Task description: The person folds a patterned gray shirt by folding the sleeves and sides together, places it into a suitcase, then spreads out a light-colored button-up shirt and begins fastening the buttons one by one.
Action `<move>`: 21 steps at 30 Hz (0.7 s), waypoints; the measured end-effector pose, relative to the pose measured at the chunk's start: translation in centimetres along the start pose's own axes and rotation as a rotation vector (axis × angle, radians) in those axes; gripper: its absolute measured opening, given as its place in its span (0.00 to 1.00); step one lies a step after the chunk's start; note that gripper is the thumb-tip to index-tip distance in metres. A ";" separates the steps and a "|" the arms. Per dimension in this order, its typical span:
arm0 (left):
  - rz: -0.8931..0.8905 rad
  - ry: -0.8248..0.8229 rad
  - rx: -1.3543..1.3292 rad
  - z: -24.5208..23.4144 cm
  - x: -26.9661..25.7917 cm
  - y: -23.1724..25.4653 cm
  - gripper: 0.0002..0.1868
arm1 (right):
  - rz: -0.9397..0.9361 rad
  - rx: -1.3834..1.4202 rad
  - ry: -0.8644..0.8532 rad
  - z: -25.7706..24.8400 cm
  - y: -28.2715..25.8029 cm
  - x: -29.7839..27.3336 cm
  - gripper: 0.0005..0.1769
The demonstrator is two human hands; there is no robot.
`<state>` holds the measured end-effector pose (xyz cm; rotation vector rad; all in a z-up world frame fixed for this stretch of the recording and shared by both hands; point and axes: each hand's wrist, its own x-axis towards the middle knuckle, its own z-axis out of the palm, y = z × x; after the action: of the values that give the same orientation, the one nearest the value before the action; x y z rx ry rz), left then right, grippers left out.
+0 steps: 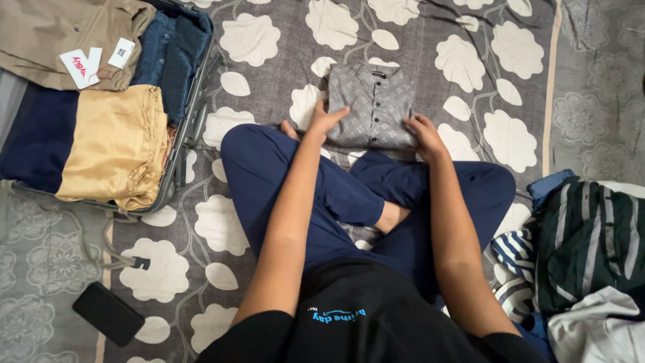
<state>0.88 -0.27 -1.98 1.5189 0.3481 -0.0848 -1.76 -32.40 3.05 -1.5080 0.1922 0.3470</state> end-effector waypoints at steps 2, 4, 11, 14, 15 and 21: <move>0.044 -0.055 -0.024 0.5 1.0 -1.2 0.46 | 0.162 0.026 0.045 1.0 -1.6 -1.3 0.46; 0.059 -0.028 -0.010 1.3 1.6 -1.5 0.46 | 0.256 -0.039 0.068 2.0 -3.2 -1.6 0.46; 0.345 -0.024 0.095 -2.5 -1.1 5.5 0.39 | 0.109 0.224 -0.166 7.6 -6.9 -2.9 0.48; 0.611 -0.020 0.017 -8.8 -2.3 11.0 0.38 | -0.036 0.284 -0.216 13.3 -10.8 -3.7 0.50; 0.639 -0.008 0.055 -11.9 -2.6 13.1 0.36 | -0.034 0.280 -0.233 16.0 -12.4 -3.7 0.50; 0.650 0.172 0.257 -36.2 -4.2 24.5 0.39 | -0.261 0.241 -0.451 35.8 -18.1 -1.5 0.53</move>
<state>-2.69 36.18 22.24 1.8321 -0.0375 0.5333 -0.23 2.52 22.72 -1.1660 -0.3090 0.4271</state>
